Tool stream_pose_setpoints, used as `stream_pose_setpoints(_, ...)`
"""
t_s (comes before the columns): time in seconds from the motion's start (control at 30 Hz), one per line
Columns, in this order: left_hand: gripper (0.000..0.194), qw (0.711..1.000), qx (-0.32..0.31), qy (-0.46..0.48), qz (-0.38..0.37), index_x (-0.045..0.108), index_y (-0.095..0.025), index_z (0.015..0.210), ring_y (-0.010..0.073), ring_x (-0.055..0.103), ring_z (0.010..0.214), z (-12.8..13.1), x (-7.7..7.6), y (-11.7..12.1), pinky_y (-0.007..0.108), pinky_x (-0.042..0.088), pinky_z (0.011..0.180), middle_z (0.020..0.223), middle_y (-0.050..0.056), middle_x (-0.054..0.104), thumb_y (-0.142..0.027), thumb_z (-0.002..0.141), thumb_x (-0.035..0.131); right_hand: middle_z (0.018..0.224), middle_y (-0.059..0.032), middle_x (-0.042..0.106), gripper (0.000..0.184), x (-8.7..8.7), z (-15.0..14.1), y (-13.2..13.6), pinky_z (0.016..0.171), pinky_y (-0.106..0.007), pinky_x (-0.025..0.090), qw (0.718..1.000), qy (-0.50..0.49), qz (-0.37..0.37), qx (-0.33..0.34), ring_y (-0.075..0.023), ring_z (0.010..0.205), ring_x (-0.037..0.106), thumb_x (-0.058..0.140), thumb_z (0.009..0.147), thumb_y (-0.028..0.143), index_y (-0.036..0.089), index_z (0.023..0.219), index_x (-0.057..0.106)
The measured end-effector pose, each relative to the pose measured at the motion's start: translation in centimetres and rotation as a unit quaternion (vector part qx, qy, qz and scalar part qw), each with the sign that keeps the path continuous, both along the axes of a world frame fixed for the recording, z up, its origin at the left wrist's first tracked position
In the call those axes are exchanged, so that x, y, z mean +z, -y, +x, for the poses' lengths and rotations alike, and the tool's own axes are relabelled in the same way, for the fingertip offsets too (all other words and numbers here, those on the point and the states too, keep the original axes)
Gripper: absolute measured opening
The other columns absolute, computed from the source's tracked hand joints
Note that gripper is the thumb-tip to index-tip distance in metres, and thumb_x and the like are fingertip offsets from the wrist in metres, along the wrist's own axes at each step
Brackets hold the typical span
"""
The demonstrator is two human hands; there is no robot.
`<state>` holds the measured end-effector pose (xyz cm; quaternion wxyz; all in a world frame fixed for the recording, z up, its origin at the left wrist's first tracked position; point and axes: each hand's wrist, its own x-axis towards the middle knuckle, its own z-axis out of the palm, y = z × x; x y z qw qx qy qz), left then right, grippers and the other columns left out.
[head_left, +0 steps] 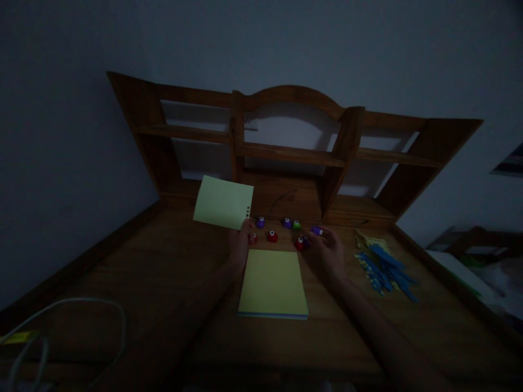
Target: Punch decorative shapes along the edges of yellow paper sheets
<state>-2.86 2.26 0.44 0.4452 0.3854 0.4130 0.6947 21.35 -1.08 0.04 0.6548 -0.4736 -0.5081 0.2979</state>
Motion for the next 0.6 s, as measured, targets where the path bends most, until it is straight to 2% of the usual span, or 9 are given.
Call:
stream_pose_setpoints(0.23, 0.028, 0.997, 0.015, 0.048, -0.05, 0.054, -0.015, 0.068, 0.0059, 0.039, 0.035, -0.2, 0.21, -0.27, 0.019, 0.032, 0.036, 0.049, -0.005, 0.047, -0.042, 0.074, 0.063, 0.105, -0.0077, 0.064, 0.041, -0.11, 0.05, -0.12, 0.074, -0.04, 0.052, 0.999, 0.038, 0.001, -0.002, -0.0234, 0.085, 0.064, 0.069, 0.077, 0.041, 0.023, 0.111, 0.057)
stream_pose_setpoints(0.43, 0.028, 0.998, 0.022, 0.036, -0.038, 0.055, -0.015, 0.068, 0.0061, 0.04, 0.036, -0.14, 0.15, -0.11, 0.019, 0.032, 0.036, 0.049, -0.005, 0.046, -0.041, 0.074, 0.063, 0.107, -0.009, 0.063, 0.041, 0.16, -0.1, 0.06, 0.074, -0.037, 0.051, 0.997, 0.074, 0.013, -0.011, -0.0235, 0.087, 0.062, 0.069, 0.078, 0.042, 0.022, 0.111, 0.058)
stream_pose_setpoints(0.6, 0.027, 0.999, 0.018, 0.026, -0.019, 0.057, -0.015, 0.07, 0.0067, 0.04, 0.036, -0.07, -0.13, -0.23, 0.019, 0.033, 0.037, 0.049, -0.005, 0.046, -0.041, 0.074, 0.062, 0.105, -0.0067, 0.064, 0.04, 0.27, -0.1, 0.27, 0.073, -0.035, 0.051, 0.996, 0.084, 0.012, -0.006, -0.0219, 0.084, 0.062, 0.069, 0.078, 0.042, 0.023, 0.112, 0.058)
